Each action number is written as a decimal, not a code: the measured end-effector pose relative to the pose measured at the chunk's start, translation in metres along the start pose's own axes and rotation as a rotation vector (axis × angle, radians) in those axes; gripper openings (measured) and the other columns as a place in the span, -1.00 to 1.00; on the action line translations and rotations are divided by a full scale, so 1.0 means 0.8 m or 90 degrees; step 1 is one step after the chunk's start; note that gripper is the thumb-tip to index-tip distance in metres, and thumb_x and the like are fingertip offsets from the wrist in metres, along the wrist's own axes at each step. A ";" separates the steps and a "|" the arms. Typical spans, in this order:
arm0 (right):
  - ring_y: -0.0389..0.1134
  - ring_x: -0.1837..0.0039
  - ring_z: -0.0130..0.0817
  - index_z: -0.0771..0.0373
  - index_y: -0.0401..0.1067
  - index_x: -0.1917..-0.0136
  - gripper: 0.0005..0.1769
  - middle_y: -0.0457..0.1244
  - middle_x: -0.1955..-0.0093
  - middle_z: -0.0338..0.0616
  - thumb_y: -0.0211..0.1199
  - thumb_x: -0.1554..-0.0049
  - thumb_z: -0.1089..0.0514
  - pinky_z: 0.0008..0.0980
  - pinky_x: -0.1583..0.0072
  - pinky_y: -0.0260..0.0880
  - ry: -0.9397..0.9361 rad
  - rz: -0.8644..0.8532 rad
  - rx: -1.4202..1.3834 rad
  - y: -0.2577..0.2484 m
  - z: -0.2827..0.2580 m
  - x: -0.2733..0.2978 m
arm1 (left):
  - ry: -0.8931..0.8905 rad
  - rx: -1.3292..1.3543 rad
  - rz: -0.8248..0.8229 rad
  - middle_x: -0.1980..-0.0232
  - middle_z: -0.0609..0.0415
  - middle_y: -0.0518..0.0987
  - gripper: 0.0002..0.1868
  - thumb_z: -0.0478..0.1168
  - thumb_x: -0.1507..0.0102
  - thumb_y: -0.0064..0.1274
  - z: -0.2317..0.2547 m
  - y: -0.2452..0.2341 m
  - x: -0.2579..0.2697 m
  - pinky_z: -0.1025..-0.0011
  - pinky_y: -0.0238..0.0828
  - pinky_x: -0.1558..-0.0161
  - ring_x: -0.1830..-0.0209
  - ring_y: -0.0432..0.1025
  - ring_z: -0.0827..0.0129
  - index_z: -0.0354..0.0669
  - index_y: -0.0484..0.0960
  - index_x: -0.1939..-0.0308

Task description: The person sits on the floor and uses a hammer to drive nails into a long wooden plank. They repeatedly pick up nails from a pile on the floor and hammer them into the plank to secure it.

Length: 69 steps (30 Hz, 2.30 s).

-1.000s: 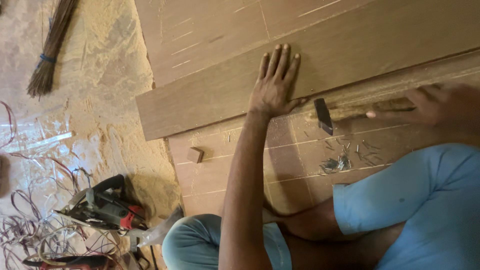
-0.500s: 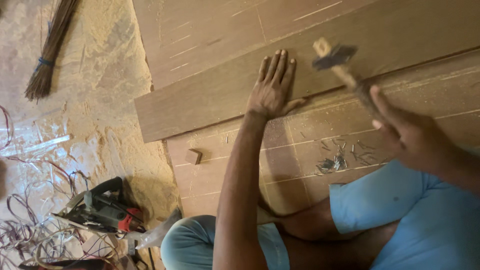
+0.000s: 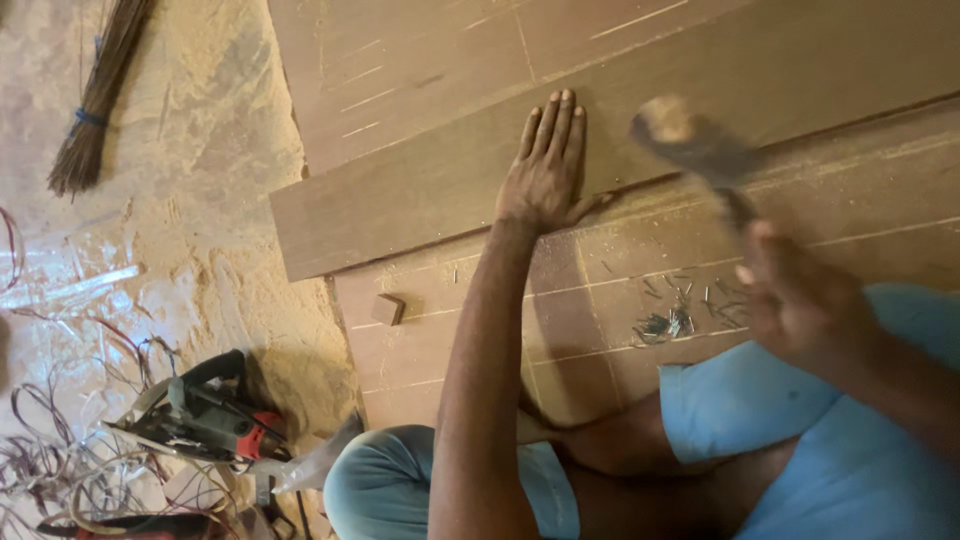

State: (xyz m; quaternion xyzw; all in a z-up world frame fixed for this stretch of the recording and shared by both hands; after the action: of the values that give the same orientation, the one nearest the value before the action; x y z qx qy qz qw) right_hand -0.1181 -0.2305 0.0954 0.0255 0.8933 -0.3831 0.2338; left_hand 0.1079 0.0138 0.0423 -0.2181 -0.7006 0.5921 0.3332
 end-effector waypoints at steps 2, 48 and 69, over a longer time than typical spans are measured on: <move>0.39 0.26 0.01 0.06 -0.08 -0.68 -0.08 0.36 0.11 0.14 0.26 -0.16 0.24 -0.05 0.18 0.45 0.131 -0.198 0.098 0.017 0.000 -0.005 | -0.004 0.017 0.018 -0.69 -0.32 -0.22 0.27 0.64 -0.28 -0.41 -0.001 -0.007 0.002 0.09 -0.48 -0.66 -0.72 -0.37 -0.04 -0.47 -0.16 -0.60; 0.42 0.19 0.09 -0.02 -0.05 -0.68 -0.11 0.38 0.18 0.13 0.19 -0.15 0.17 0.00 0.09 0.45 0.223 -0.307 0.218 0.042 -0.013 0.011 | -0.018 0.093 0.077 -0.66 -0.32 -0.10 0.29 0.65 -0.21 -0.30 -0.005 0.008 0.005 0.14 -0.39 -0.64 -0.69 -0.26 -0.05 -0.44 -0.06 -0.57; 0.21 0.38 -0.51 0.02 -0.16 -0.80 -0.17 0.22 0.29 -0.24 0.05 -0.38 0.27 -0.40 0.32 0.33 0.425 0.269 -0.312 -0.008 0.031 -0.040 | -0.052 -0.142 0.137 -0.22 -0.75 0.41 0.04 0.40 -0.36 -0.30 0.078 0.029 -0.029 -0.25 0.36 -0.20 -0.27 0.38 -0.50 -0.75 0.34 -0.27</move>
State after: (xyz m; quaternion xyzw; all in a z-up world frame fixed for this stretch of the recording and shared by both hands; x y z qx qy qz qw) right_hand -0.0808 -0.2477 0.0989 0.2727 0.9591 -0.0756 0.0058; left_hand 0.0765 -0.0402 0.0103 -0.3035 -0.7473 0.5514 0.2131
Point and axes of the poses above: each hand's wrist, its own x-axis away from the middle knuckle, its own y-axis out of the palm, z = x × y, the point moved 1 cm from there along -x, towards the middle knuckle
